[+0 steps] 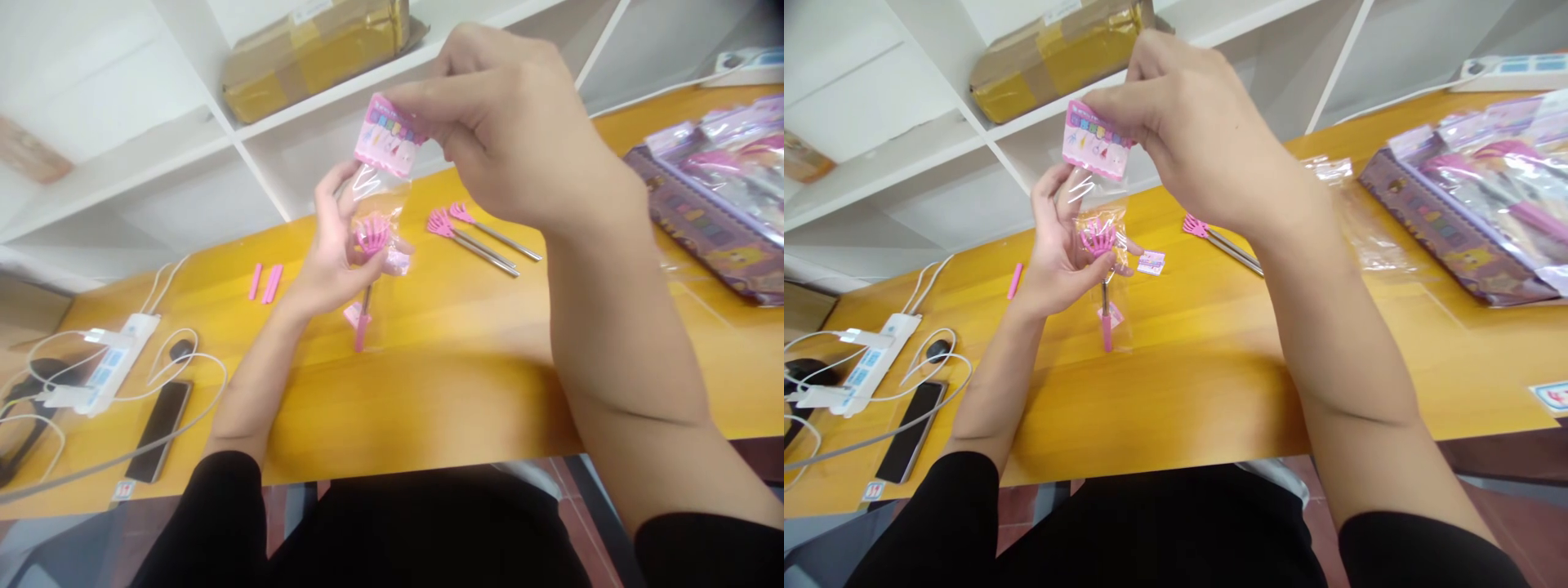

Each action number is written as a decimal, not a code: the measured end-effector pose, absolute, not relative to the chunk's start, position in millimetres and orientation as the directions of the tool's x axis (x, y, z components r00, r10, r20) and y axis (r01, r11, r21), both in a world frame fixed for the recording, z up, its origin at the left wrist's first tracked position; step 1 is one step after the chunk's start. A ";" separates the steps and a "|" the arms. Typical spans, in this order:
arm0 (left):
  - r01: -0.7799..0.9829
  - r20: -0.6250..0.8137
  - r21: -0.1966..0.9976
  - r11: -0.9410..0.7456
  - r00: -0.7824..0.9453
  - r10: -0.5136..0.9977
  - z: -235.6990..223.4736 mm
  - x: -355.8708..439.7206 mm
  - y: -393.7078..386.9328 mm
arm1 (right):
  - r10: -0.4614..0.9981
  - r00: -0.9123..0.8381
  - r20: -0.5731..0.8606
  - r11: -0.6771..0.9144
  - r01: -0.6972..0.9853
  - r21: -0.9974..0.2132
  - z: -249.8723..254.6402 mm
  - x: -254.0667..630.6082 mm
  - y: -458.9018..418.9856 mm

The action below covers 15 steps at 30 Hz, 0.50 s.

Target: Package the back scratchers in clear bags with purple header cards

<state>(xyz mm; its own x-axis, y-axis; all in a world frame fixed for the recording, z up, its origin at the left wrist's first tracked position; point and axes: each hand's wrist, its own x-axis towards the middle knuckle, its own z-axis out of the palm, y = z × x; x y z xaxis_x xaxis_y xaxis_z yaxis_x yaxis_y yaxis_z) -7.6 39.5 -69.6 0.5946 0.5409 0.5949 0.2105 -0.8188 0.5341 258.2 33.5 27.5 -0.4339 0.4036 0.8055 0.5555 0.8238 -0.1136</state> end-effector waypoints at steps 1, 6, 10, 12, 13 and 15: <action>0.188 0.606 0.550 -0.814 0.581 0.544 -70.6 -5.8 38.1 | 0.415 -0.442 0.795 0.822 0.556 -0.119 28.1 258.4 32.3; 0.118 0.605 0.607 -0.786 0.573 0.553 -72.4 -1.2 33.1 | 0.471 -0.418 0.777 0.734 0.674 -0.082 29.7 256.7 30.3; 0.147 0.574 0.623 -0.768 0.581 0.577 -71.0 -2.4 34.4 | 0.475 -0.448 0.758 0.756 0.648 -0.091 31.1 256.5 27.5; 0.172 0.551 0.632 -0.756 0.587 0.594 -70.3 -2.6 34.3 | 0.473 -0.482 0.737 0.770 0.633 -0.080 31.9 257.1 25.0; 0.180 0.541 0.637 -0.750 0.588 0.601 -70.1 -2.4 33.8 | 0.472 -0.497 0.729 0.767 0.639 -0.061 32.0 257.5 24.0; 0.189 0.530 0.649 -0.737 0.584 0.616 -69.9 -1.5 32.1 | 0.464 -0.520 0.717 0.755 0.656 -0.013 31.7 258.3 23.3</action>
<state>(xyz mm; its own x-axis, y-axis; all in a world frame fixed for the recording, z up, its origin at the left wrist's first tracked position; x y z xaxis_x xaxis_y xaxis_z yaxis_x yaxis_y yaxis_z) -1.5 32.1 -69.9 0.5836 0.6156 0.5295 0.1891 -0.7372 0.6486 258.3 23.3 31.7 -0.5201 0.4639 0.7171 0.6558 0.7549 -0.0127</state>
